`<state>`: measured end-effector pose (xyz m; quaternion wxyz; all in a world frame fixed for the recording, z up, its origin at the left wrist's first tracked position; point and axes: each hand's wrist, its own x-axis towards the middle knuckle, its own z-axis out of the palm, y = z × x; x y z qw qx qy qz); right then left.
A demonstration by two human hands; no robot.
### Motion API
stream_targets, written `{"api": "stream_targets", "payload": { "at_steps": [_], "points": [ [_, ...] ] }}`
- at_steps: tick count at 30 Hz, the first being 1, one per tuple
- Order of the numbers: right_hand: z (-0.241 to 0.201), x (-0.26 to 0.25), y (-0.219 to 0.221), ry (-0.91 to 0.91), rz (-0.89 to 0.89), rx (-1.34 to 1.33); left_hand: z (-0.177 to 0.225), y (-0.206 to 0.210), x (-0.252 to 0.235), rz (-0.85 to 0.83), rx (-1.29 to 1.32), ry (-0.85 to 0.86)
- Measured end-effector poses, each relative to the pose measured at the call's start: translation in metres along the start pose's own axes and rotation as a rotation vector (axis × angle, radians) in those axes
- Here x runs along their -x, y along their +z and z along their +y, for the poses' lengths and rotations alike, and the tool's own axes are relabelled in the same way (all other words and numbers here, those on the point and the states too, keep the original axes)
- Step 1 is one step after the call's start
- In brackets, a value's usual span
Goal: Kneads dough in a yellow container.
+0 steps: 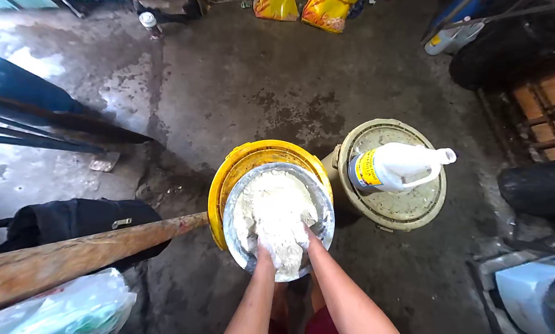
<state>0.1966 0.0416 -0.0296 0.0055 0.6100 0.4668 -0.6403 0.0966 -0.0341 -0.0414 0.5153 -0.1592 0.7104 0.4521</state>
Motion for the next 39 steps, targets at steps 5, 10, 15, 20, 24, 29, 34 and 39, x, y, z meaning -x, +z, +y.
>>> {"api": "stream_targets", "payload": {
  "at_steps": [5, 10, 15, 20, 24, 29, 34, 39],
  "points": [
    [-0.026, -0.01, -0.007, 0.019, 0.021, 0.376, 0.033, 0.006, 0.014, -0.127, -0.281, 0.148],
    [-0.036, 0.004, -0.016, 0.046, 0.162, 0.502, 0.051, -0.002, 0.008, -0.176, -0.581, 0.417],
    [-0.044, 0.013, -0.032, 0.059, 0.077, 0.779, 0.063, -0.008, 0.025, -0.232, -0.931, 0.42],
    [-0.072, 0.008, -0.049, -0.023, 0.19, 0.678, 0.073, -0.016, 0.017, -0.079, -1.407, 0.419],
    [-0.086, -0.038, -0.04, 0.045, 0.175, 0.867, 0.065, -0.018, 0.003, -0.017, -1.665, 0.265],
    [-0.094, -0.027, -0.047, -0.014, 0.051, 0.928, 0.067, -0.019, 0.002, -0.075, -1.69, 0.245],
    [-0.123, -0.005, -0.054, -0.046, 0.028, 0.938, 0.091, -0.016, 0.018, -0.147, -1.612, 0.259],
    [-0.161, -0.04, -0.026, -0.154, 0.14, 0.9, 0.129, 0.005, 0.025, -0.043, -1.479, 0.416]
  ]
}}
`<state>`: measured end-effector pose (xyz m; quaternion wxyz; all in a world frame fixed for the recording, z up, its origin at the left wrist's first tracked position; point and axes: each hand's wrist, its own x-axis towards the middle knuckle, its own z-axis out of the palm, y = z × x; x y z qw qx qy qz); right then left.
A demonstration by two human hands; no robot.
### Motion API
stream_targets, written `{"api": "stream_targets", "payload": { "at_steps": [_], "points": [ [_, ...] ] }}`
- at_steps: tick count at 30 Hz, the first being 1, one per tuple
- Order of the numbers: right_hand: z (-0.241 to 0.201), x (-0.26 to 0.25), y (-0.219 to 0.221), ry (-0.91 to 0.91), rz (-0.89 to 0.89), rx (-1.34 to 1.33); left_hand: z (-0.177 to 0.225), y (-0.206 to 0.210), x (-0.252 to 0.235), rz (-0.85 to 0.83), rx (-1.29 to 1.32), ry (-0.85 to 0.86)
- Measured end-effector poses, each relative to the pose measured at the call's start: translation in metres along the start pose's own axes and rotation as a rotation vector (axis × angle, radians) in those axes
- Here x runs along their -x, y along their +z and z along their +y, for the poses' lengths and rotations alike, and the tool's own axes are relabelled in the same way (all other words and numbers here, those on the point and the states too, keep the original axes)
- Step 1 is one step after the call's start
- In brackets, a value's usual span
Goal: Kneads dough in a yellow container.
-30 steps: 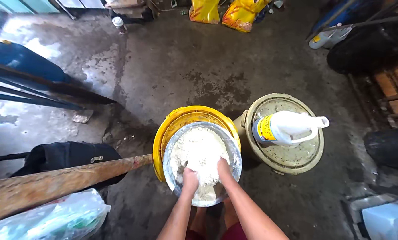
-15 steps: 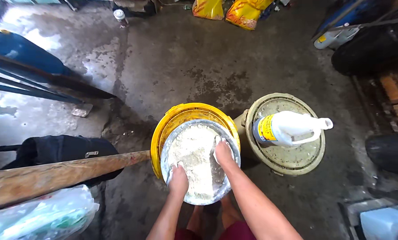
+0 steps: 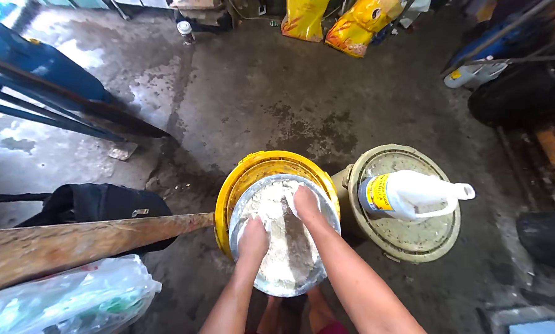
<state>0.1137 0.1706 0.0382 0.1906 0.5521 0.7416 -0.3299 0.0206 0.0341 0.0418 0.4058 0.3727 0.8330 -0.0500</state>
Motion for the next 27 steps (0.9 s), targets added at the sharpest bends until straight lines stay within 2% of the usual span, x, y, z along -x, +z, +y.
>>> {"api": "stream_targets", "payload": {
  "at_steps": [4, 8, 13, 17, 21, 24, 27],
  "points": [
    [-0.011, -0.026, 0.02, 0.002, -0.018, 0.022, 0.027, -0.015, -0.028, 0.064, 0.056, 0.107],
    [0.009, 0.002, 0.02, -0.039, -0.055, 0.016, 0.037, -0.021, -0.05, 0.039, 0.065, 0.101],
    [0.028, 0.034, 0.01, -0.037, -0.06, 0.058, 0.013, -0.01, -0.048, -0.008, 0.06, 0.07],
    [-0.013, 0.013, -0.002, -0.071, -0.023, 0.004, -0.002, 0.0, -0.03, 0.04, 0.16, 0.047],
    [-0.045, -0.027, 0.02, -0.086, -0.032, 0.01, -0.019, 0.011, -0.009, 0.133, 0.293, 0.037],
    [-0.039, -0.017, 0.026, -0.104, -0.094, 0.013, -0.021, 0.002, -0.014, 0.172, 0.246, 0.006],
    [-0.013, 0.013, 0.026, -0.096, -0.13, 0.036, -0.007, -0.012, -0.036, 0.164, 0.153, 0.116]
  ]
}}
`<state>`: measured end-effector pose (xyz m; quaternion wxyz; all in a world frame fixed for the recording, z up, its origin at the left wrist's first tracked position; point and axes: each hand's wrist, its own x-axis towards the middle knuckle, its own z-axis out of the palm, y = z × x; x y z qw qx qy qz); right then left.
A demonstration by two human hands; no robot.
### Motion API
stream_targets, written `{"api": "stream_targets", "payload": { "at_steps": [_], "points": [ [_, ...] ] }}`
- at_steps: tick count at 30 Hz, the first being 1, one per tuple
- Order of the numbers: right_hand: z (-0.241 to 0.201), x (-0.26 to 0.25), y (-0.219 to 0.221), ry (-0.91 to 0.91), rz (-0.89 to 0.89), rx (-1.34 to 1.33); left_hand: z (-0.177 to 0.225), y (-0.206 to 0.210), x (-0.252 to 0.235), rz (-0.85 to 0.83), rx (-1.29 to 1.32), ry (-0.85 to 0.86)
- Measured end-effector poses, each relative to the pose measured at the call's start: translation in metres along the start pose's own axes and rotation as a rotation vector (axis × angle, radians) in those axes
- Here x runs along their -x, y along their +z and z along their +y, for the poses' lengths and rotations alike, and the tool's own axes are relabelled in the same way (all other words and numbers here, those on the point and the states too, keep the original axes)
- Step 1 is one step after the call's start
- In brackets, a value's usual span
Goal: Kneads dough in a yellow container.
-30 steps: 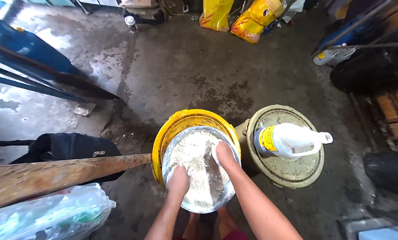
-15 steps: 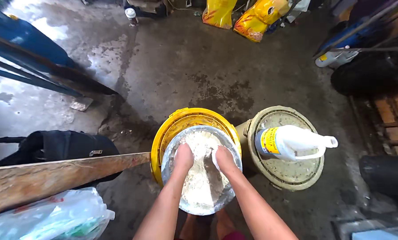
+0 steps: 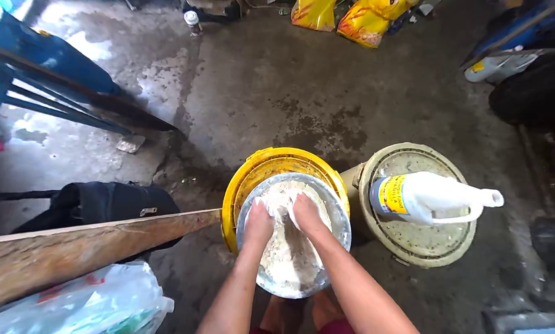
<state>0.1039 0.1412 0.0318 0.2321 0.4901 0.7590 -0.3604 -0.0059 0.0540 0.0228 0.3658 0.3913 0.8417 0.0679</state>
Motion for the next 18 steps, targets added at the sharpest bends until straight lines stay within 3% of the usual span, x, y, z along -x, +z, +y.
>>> {"api": "stream_targets", "payload": {
  "at_steps": [5, 8, 14, 16, 18],
  "points": [
    [0.045, 0.03, 0.012, 0.057, 0.123, -0.027, 0.038, -0.002, -0.038, -0.17, -0.268, 0.041],
    [0.058, 0.036, 0.008, 0.089, 0.191, -0.056, 0.032, -0.009, -0.022, -0.207, -0.169, -0.026],
    [0.036, 0.031, 0.004, 0.075, 0.1, -0.096, -0.017, 0.012, 0.024, -0.145, -0.024, -0.065],
    [0.017, 0.026, 0.009, 0.044, 0.01, -0.062, -0.024, 0.018, 0.022, -0.113, -0.035, -0.073],
    [-0.001, 0.025, 0.024, 0.006, -0.109, -0.019, -0.025, 0.024, 0.018, -0.194, -0.1, -0.053]
  ]
}}
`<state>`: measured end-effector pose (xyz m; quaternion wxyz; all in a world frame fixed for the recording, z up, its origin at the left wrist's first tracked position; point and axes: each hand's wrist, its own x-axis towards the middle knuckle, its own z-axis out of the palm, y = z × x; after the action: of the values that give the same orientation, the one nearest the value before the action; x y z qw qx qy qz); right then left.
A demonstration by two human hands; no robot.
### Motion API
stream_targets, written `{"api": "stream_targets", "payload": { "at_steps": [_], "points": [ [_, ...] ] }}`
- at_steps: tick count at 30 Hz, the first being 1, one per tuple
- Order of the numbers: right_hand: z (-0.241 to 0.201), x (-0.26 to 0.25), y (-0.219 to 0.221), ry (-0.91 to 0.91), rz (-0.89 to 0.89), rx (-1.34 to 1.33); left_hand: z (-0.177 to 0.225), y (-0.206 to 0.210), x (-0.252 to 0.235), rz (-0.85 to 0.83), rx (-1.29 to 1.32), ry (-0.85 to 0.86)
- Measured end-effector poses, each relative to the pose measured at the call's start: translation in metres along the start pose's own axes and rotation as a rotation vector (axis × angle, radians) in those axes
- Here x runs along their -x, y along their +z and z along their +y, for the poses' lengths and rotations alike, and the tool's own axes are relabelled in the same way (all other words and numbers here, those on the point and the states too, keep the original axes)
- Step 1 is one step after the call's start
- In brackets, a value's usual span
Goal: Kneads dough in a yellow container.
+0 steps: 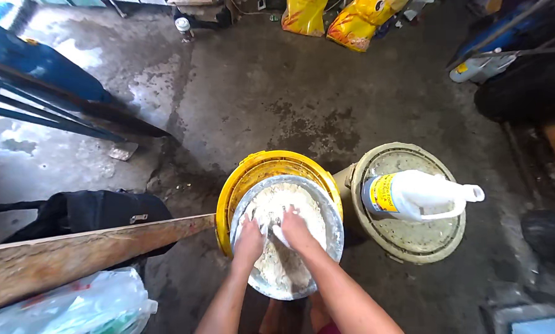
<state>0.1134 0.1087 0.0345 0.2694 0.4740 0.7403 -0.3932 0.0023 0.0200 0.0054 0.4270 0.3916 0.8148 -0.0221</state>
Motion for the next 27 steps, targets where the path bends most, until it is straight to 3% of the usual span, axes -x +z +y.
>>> {"api": "stream_targets", "payload": {
  "at_steps": [3, 5, 9, 15, 21, 24, 27],
  "points": [
    [0.006, 0.0, 0.034, -0.067, -0.075, 0.051, 0.001, 0.014, 0.001, -0.162, -0.12, 0.027],
    [0.022, 0.01, 0.04, -0.033, -0.087, 0.095, -0.004, 0.026, 0.007, -0.171, -0.148, -0.014],
    [0.056, 0.029, 0.027, 0.076, 0.046, 0.009, -0.007, 0.025, 0.015, -0.114, -0.076, -0.055],
    [0.08, 0.028, 0.023, 0.096, 0.108, -0.083, -0.02, 0.02, 0.036, 0.094, 0.299, 0.108],
    [0.064, -0.004, -0.012, 0.132, 0.276, -0.113, -0.005, 0.041, 0.037, -0.047, -0.078, -0.092],
    [0.052, -0.019, -0.017, 0.172, 0.158, -0.065, 0.002, 0.054, 0.03, -0.166, -0.116, -0.146],
    [0.045, -0.005, -0.015, 0.149, 0.093, 0.027, -0.005, 0.054, 0.028, -0.169, -0.064, -0.1]
  ]
}}
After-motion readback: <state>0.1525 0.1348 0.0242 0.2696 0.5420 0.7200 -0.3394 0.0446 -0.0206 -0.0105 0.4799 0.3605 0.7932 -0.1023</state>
